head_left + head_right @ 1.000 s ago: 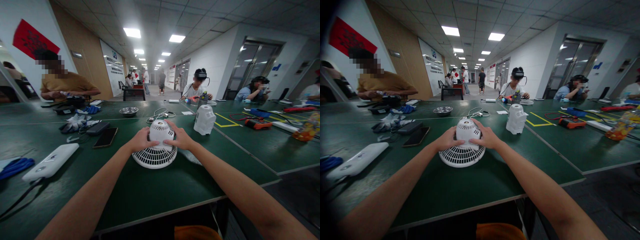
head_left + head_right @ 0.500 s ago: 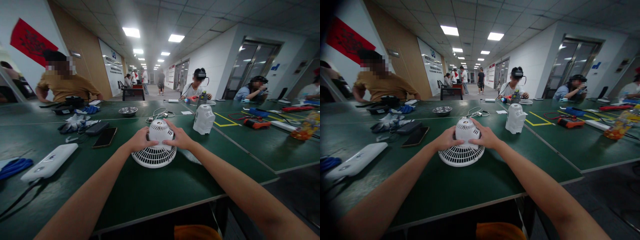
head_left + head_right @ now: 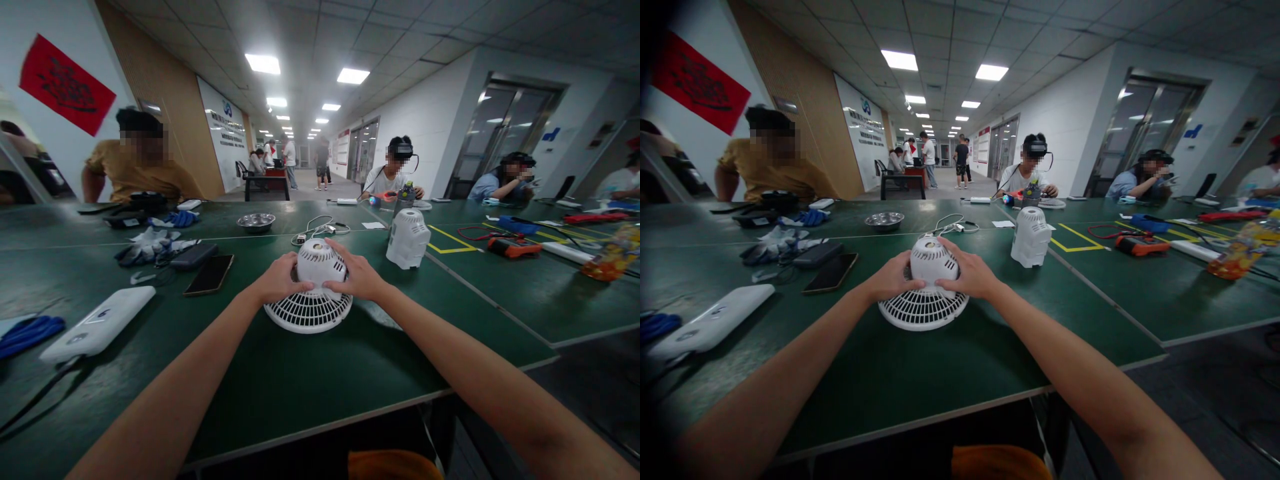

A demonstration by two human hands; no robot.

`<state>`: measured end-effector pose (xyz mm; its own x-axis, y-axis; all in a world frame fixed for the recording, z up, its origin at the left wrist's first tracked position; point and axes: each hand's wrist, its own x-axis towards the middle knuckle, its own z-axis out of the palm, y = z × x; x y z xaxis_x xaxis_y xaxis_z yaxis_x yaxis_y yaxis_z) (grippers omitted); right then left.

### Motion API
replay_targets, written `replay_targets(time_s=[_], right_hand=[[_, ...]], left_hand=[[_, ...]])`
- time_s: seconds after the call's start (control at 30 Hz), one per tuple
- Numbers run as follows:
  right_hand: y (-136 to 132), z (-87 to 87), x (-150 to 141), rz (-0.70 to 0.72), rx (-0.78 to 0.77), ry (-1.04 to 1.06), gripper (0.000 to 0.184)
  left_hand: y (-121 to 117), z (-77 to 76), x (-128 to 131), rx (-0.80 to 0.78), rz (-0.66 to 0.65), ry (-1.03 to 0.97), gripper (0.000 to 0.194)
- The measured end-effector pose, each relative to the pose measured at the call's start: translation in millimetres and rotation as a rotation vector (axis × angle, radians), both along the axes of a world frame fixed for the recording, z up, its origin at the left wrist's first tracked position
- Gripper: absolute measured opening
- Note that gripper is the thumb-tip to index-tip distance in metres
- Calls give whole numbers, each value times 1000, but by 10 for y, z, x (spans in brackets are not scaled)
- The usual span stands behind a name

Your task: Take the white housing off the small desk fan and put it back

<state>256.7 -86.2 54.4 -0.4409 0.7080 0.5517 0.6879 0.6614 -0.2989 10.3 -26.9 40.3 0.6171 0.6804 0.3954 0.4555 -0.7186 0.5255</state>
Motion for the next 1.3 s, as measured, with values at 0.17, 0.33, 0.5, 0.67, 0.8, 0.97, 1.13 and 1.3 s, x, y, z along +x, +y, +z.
replay_targets(time_s=[0.17,0.33,0.5,0.67,0.8,0.97,1.13,1.3], right_hand=[[-36,49,35,-12,-5,-33,83],[-81,50,42,113,-120,84,74],[-96,34,1,165,-223,118,89],[-95,56,-7,162,-246,119,93],[-99,89,-22,148,-265,104,94],[-115,117,-37,142,-298,117,94],[-116,105,-30,139,-316,129,93],[-93,103,-5,153,-354,131,90]], left_hand=[[-37,3,42,48,39,-90,75],[-96,9,56,-7,-37,-139,88],[-142,36,41,-46,-135,-151,111],[-192,111,63,28,-122,-91,109],[-191,146,71,20,-94,-90,99],[-178,150,85,30,-91,-90,98],[-194,165,93,37,-87,-80,97],[-186,167,76,1,-123,-87,93]])
